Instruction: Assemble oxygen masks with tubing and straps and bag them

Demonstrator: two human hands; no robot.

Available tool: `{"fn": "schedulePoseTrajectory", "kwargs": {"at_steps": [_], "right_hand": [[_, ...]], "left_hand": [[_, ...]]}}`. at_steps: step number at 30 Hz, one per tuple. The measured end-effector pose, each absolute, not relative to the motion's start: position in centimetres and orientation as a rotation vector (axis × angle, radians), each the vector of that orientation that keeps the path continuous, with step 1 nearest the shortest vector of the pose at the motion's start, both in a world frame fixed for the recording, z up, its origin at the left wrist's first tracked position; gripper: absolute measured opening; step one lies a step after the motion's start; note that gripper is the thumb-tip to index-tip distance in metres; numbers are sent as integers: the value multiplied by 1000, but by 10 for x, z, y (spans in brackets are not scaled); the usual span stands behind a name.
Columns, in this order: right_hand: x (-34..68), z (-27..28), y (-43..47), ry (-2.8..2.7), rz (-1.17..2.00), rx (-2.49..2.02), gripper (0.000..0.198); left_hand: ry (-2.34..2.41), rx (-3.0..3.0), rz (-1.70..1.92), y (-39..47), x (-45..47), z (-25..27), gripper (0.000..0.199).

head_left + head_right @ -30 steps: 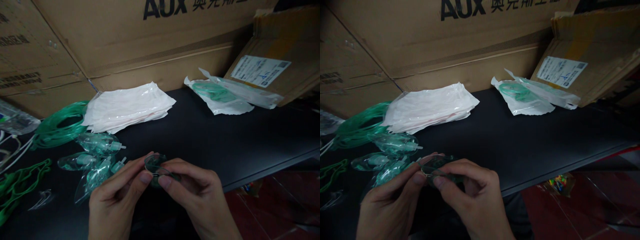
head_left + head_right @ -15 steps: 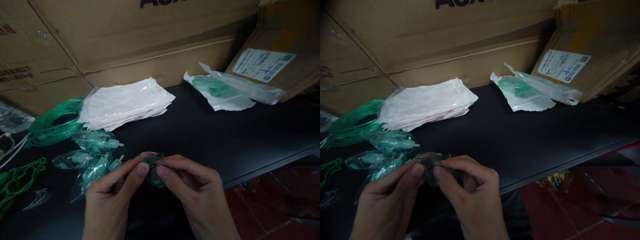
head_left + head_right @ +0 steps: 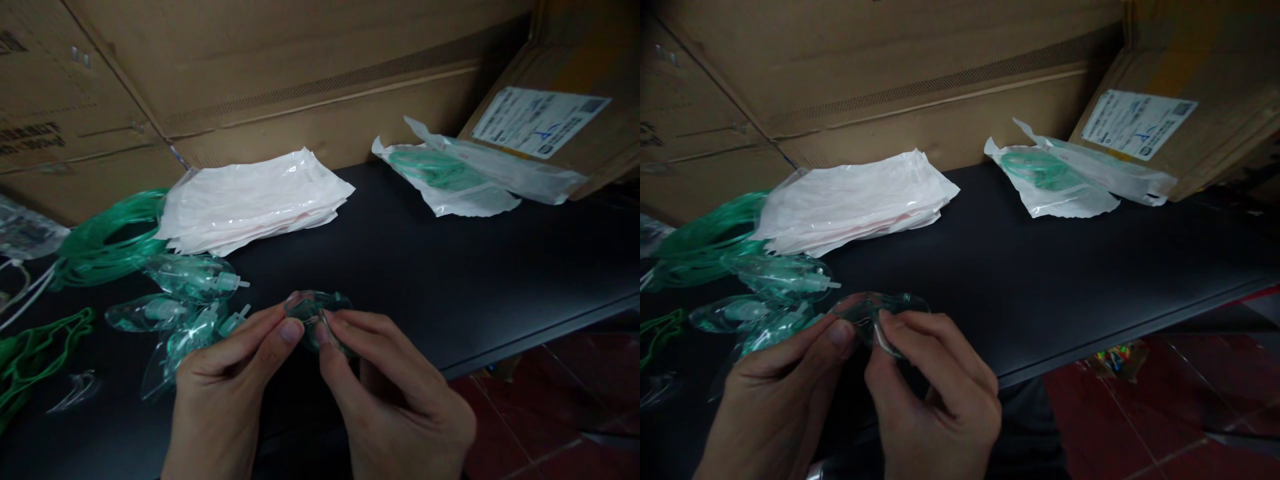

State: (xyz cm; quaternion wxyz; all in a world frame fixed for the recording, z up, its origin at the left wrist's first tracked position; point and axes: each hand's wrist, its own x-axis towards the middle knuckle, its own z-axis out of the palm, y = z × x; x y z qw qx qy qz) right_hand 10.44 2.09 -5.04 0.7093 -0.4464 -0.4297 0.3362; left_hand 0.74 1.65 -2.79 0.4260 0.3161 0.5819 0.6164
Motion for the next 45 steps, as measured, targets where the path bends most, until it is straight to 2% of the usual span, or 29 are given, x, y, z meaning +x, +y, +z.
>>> {"fn": "schedulePoseTrajectory", "kwargs": {"at_steps": [6,12,17,27,34,38,45], "right_hand": [[103,-51,23,-934,767,-975,32],[118,-47,27,-985,1013,-904,34],[134,-42,33,-1083,1291,-868,33],[143,-39,37,-963,1654,-757,19],[147,-38,41,-933,1771,-659,12],[146,-37,41,-865,1852,-584,12],[146,-43,39,-840,1805,-596,11]], "left_hand": [[1445,851,1539,18,8,-29,16],[1497,837,1554,17,6,-33,9],[1534,806,1537,16,2,-36,12],[1477,784,1451,14,-4,-35,7],[1330,800,1357,13,-6,-35,8],[1328,777,1445,16,-2,-36,7],[1509,832,1624,14,0,-39,18]]}}
